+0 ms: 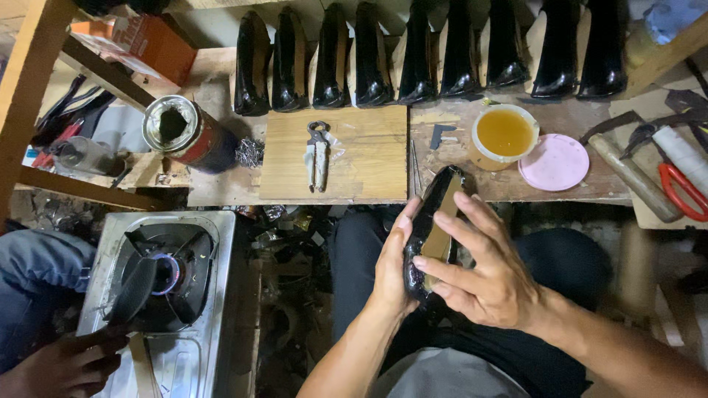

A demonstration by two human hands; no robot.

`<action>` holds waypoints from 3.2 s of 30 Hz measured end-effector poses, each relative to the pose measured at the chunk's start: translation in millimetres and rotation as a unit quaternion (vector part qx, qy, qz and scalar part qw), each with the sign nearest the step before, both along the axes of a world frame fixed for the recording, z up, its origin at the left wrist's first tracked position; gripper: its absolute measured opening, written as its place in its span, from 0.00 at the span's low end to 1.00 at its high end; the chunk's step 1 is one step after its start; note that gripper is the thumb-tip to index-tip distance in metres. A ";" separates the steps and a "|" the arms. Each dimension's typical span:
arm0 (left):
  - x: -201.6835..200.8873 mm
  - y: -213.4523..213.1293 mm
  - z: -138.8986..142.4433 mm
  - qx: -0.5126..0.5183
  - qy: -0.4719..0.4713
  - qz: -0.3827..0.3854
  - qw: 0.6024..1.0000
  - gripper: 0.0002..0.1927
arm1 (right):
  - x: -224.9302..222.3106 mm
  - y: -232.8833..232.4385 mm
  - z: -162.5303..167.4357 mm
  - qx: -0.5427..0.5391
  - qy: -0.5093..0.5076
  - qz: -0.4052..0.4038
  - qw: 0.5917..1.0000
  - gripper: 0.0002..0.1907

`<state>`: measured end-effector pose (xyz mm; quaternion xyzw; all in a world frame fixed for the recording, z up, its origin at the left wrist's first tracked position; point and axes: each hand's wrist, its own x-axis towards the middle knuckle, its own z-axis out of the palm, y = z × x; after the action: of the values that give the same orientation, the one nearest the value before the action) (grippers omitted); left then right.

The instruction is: The person applies a yellowish liquid adhesive to the sole of a black high-heeled shoe using their fingers. They repeatedly dip fingers into a small container and spread the glue along the sole's perimeter and center, then place the shoe on a nearby shelf.

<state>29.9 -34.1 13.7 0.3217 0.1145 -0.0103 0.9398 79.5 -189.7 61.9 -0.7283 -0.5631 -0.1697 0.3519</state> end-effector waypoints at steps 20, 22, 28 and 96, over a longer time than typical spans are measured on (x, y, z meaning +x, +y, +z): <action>-6.6 15.5 5.8 -0.101 0.018 -0.049 0.993 0.38 | 150.6 -53.1 -74.1 -0.113 0.020 -0.277 0.954 0.24; -6.4 16.4 6.6 -0.106 0.014 -0.054 0.993 0.39 | 146.6 -55.6 -74.9 -0.084 0.050 -0.278 0.956 0.21; -3.8 14.4 3.7 -0.133 0.006 -0.071 0.989 0.38 | 73.0 -43.0 -33.5 -0.031 0.107 -0.187 0.976 0.12; -10.6 0.8 13.4 -0.146 -0.014 0.007 0.989 0.33 | -23.2 -17.4 -9.4 0.032 0.016 -0.003 0.999 0.17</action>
<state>19.3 -33.4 27.1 0.1805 0.1009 -0.0154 0.9783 56.3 -207.1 52.4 -0.7209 -0.5494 -0.1769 0.3837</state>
